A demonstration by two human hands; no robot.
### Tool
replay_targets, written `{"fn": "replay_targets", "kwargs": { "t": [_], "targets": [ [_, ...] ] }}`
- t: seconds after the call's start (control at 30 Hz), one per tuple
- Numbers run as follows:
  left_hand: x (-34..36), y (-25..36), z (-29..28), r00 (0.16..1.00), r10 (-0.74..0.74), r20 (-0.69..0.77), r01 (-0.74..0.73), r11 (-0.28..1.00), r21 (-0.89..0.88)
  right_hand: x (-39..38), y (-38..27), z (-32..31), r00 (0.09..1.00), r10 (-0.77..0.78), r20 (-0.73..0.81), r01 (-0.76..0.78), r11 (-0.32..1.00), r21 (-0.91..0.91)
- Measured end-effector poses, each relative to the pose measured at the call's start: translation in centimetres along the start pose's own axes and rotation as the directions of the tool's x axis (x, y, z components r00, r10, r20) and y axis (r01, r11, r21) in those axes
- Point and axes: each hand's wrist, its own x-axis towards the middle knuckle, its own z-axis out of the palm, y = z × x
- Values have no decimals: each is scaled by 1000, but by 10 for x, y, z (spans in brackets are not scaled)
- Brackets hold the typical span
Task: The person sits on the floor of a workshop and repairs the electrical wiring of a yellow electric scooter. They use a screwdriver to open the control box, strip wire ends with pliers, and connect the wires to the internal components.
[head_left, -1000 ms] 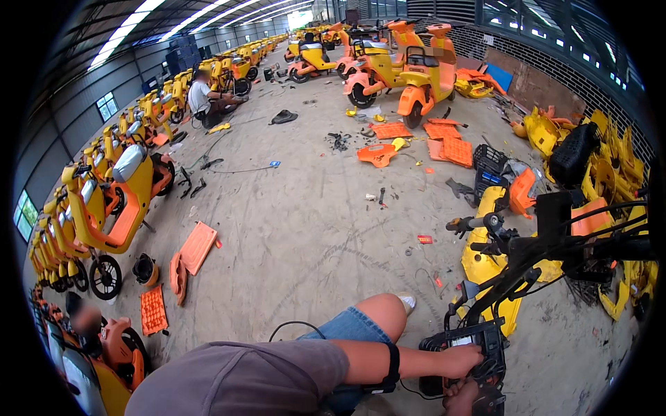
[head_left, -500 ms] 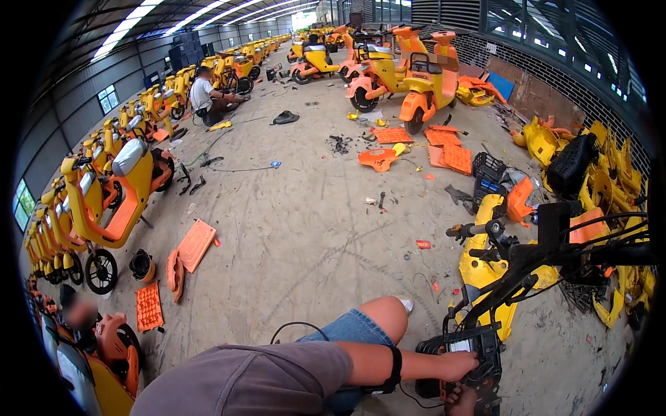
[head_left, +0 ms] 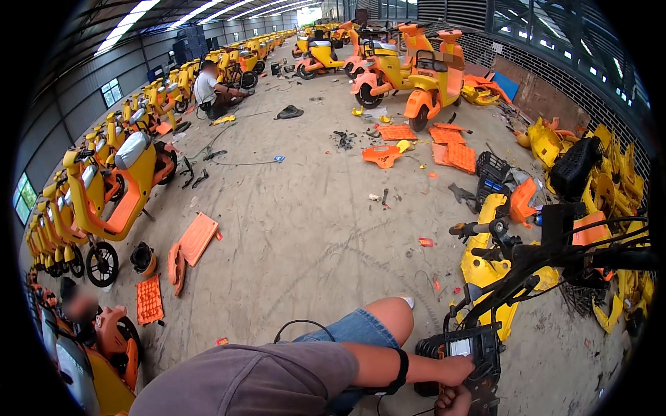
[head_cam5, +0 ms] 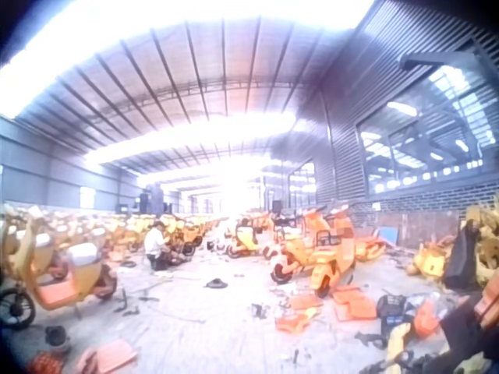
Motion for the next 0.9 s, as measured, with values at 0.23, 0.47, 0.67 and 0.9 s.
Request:
{"fn": "replay_targets", "kwargs": {
  "t": [0.23, 0.47, 0.67, 0.9],
  "targets": [
    [14, -9, 21, 955, -176, 237, 252, 904, -345, -18, -13, 22, 979, -88, -183, 53, 981, -188],
    [-2, 15, 16, 769, -270, 580, 636, 233, -735, -5, -5, 16, 958, -171, -228, 107, 958, -268],
    [16, 20, 45, 771, -278, 573, 620, 128, -774, 20, -7, -24, 962, -183, -203, 122, 952, -281],
    [4, 41, 16, 871, -231, 433, 456, 54, -888, 8, -14, 1, 913, -323, -249, 276, 939, -207]
  ]
}}
